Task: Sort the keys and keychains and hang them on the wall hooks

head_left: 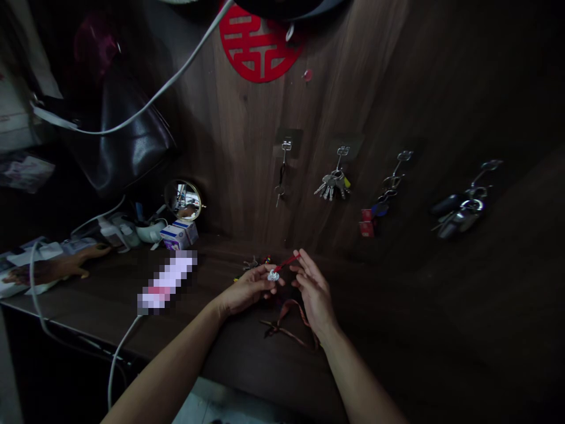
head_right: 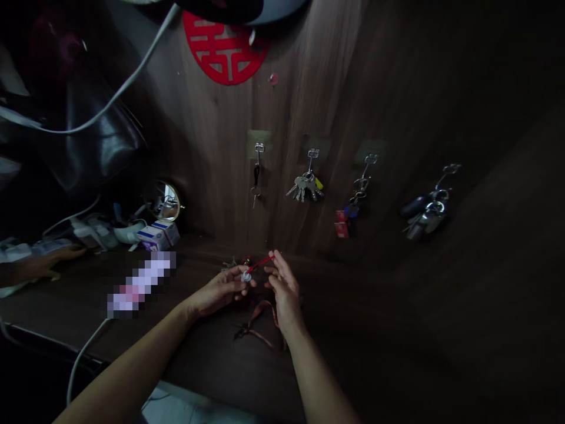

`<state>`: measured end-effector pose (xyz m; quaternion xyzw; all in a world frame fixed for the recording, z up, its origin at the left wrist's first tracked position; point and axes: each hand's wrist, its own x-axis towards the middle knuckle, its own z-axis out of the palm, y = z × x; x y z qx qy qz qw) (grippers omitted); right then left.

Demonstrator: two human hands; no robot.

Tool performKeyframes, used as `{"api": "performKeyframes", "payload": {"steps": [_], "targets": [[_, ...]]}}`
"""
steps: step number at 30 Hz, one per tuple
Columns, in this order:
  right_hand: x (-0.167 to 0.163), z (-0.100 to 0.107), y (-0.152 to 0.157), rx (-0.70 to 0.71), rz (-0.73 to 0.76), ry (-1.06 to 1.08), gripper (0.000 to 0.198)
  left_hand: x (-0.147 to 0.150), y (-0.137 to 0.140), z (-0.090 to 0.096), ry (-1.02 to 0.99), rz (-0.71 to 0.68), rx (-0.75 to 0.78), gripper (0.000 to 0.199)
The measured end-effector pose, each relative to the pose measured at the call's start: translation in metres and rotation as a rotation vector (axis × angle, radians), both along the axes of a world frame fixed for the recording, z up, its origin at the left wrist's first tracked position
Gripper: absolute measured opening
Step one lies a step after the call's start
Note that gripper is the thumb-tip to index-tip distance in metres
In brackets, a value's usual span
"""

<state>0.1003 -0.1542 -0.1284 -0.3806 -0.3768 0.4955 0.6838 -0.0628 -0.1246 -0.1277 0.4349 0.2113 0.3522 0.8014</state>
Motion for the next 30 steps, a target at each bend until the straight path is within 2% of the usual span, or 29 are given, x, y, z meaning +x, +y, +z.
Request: {"api": "performKeyframes", "payload": {"steps": [4,11,15,23,30], "targets": [[0.001,0.000,0.000,-0.005,0.005,-0.006,0.050,0.003,-0.001,-0.001,0.085,0.079,0.049,0.045],[0.000,-0.001,-0.001,0.008,0.010,-0.016,0.047,0.005,0.003,-0.009,0.154,0.088,0.130,0.027],[0.002,-0.002,0.000,0.018,0.014,-0.006,0.046,0.005,0.005,-0.011,0.169,0.113,0.226,0.032],[0.005,-0.009,0.002,0.045,0.031,-0.025,0.044,0.009,0.001,0.000,0.139,0.118,0.142,0.030],[0.003,0.002,-0.008,0.070,0.068,-0.099,0.043,0.016,-0.001,0.015,0.407,0.152,0.329,0.037]]}}
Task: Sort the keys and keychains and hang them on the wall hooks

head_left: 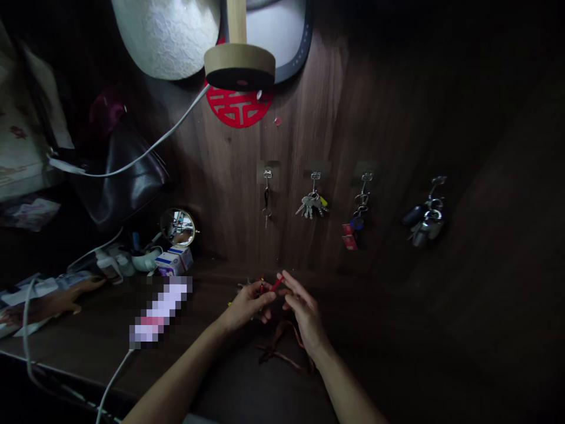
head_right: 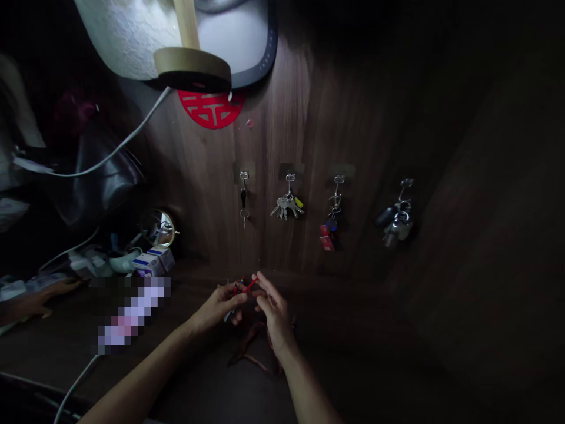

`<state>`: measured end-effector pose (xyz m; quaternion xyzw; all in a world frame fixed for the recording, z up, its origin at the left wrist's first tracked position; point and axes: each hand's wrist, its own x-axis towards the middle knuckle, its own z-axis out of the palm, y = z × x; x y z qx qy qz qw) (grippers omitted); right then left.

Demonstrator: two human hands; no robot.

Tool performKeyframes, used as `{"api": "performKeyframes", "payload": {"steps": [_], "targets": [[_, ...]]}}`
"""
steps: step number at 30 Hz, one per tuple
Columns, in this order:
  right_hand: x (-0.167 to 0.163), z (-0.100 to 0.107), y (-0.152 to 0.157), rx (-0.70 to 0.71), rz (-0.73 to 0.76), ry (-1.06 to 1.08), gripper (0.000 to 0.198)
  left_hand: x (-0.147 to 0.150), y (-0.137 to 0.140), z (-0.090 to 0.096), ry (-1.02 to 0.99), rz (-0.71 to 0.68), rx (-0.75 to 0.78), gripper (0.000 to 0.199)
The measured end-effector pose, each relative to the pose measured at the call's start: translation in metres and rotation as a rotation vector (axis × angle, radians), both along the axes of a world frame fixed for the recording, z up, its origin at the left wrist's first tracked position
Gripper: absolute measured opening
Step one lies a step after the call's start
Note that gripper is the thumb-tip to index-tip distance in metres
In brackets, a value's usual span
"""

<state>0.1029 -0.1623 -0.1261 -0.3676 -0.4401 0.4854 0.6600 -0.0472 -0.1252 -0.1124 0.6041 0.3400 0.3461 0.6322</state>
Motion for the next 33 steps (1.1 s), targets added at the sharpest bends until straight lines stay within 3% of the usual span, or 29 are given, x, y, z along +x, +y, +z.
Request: {"api": "performKeyframes", "payload": {"steps": [8,12,15,19,27,33], "targets": [[0.003,0.000,-0.002,0.037,-0.013,-0.037,0.042,0.002,0.005,0.012,0.087,0.104,0.218,0.035],[0.003,0.001,-0.002,0.056,-0.043,-0.017,0.043,0.004,0.013,0.026,-0.007,0.251,0.196,0.036],[0.003,0.002,-0.003,0.053,-0.060,-0.021,0.044,0.003,0.023,0.041,-0.076,0.330,0.165,0.038],[0.001,0.003,-0.003,0.031,-0.056,-0.041,0.043,0.004,0.039,0.070,-0.141,0.420,0.289,0.038],[0.003,-0.004,0.003,0.015,-0.038,-0.026,0.042,0.025,0.069,0.129,-0.300,0.408,0.397,0.033],[0.004,-0.009,0.008,0.018,-0.043,-0.004,0.039,0.041,0.090,0.146,-0.387,0.447,0.307,0.023]]}}
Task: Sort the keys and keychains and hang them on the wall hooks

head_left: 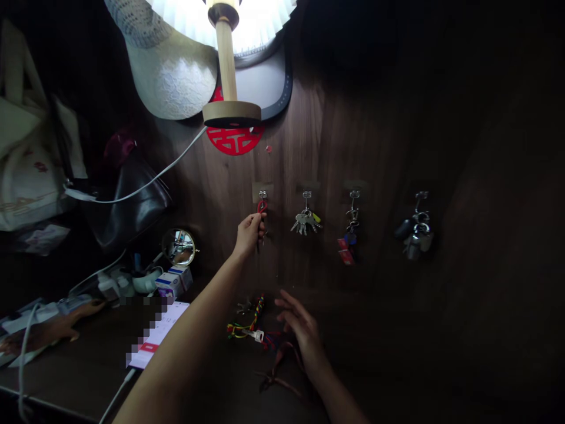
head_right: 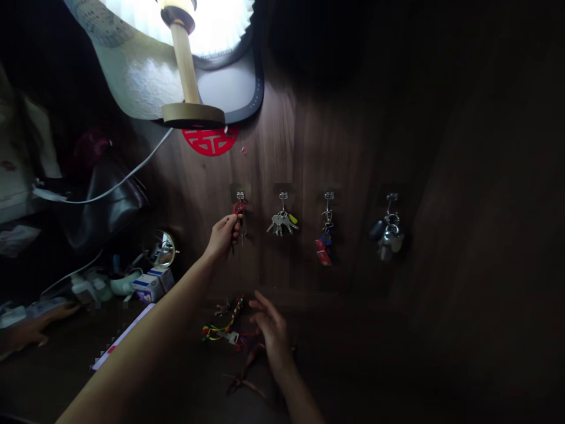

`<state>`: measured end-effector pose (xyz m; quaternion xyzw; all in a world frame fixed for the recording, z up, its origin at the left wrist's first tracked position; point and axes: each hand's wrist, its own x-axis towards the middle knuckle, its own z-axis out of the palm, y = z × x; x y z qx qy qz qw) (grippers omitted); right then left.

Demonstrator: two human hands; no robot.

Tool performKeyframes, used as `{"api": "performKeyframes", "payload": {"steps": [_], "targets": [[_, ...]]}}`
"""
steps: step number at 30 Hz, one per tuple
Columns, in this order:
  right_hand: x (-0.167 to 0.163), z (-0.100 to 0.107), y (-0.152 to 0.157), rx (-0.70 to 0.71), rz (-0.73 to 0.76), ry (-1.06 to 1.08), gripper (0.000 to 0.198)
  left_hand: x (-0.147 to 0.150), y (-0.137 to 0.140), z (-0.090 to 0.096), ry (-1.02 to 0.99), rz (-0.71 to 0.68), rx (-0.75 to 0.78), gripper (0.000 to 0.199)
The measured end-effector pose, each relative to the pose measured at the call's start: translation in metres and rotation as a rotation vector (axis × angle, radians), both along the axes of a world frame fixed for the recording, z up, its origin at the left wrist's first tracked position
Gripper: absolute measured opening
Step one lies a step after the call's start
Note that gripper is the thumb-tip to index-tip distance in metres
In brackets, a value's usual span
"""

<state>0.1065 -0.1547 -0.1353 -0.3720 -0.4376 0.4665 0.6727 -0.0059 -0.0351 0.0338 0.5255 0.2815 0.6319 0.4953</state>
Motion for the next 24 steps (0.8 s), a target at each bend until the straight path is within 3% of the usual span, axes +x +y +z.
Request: {"api": "performKeyframes", "payload": {"steps": [12,24], "targets": [[0.001,0.003,-0.003,-0.016,-0.006,-0.049,0.040,-0.001,0.008,-0.042,-0.002,-0.010,-0.134,0.023],[0.002,0.004,-0.004,-0.009,-0.032,-0.118,0.040,-0.034,-0.007,-0.082,0.015,-0.142,-0.330,0.023]]}}
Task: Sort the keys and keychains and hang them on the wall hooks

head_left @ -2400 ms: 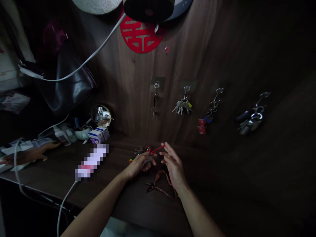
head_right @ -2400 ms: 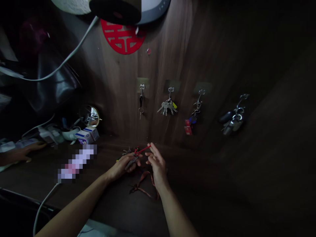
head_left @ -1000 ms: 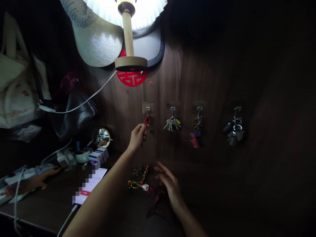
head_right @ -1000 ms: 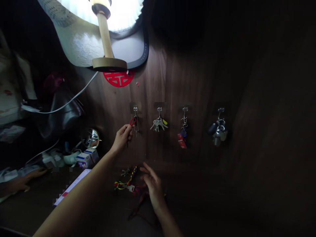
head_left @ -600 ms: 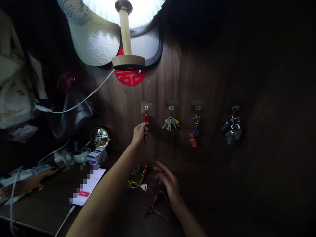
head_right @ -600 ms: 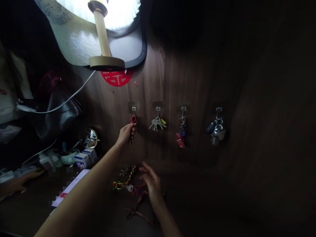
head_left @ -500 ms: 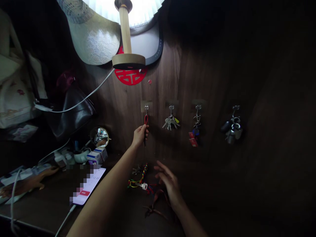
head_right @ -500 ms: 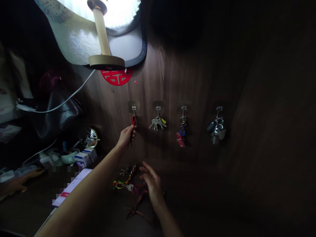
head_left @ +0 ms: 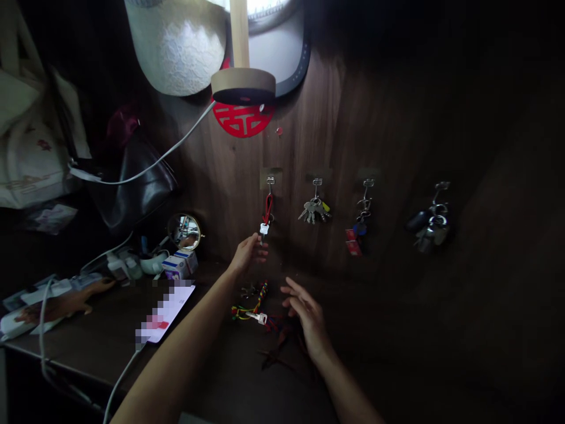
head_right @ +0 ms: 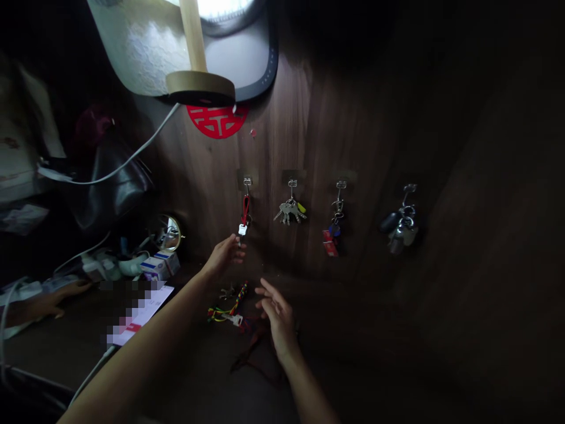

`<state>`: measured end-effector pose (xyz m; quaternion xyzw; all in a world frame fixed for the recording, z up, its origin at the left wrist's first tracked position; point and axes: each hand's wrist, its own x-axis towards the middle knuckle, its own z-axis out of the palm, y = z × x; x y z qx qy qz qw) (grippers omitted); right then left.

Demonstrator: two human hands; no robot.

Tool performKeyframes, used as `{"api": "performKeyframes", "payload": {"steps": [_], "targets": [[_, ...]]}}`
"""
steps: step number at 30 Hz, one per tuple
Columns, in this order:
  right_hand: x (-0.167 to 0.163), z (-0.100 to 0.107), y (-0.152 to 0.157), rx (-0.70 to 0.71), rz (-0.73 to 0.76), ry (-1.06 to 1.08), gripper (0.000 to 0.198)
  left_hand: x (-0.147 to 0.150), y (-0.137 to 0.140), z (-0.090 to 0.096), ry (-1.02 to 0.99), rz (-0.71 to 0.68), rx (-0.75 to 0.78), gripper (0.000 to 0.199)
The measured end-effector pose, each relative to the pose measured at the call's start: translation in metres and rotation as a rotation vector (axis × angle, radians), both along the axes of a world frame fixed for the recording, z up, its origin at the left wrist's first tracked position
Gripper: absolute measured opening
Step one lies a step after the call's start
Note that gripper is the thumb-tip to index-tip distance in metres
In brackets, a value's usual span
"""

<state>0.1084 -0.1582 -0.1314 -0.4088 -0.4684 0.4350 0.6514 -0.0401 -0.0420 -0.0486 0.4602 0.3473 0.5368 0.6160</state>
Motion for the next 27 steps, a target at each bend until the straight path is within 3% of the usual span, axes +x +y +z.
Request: {"api": "performKeyframes", "payload": {"steps": [6,16,21,27], "targets": [[-0.001,-0.002,0.002,0.011,-0.005,0.010,0.040,-0.021,-0.013,-0.024,0.140,0.017,-0.039,0.021],[-0.002,-0.005,0.003,-0.031,-0.050,-0.019,0.033,-0.041,-0.049,-0.075,0.398,0.008,0.070,0.027],[-0.001,-0.007,0.006,-0.045,-0.115,-0.066,0.029,-0.039,-0.069,-0.085,0.557,0.049,0.254,0.025],[0.003,-0.018,0.011,-0.015,-0.205,-0.288,0.020,-0.039,-0.079,-0.088,0.832,0.089,0.489,0.021]]}}
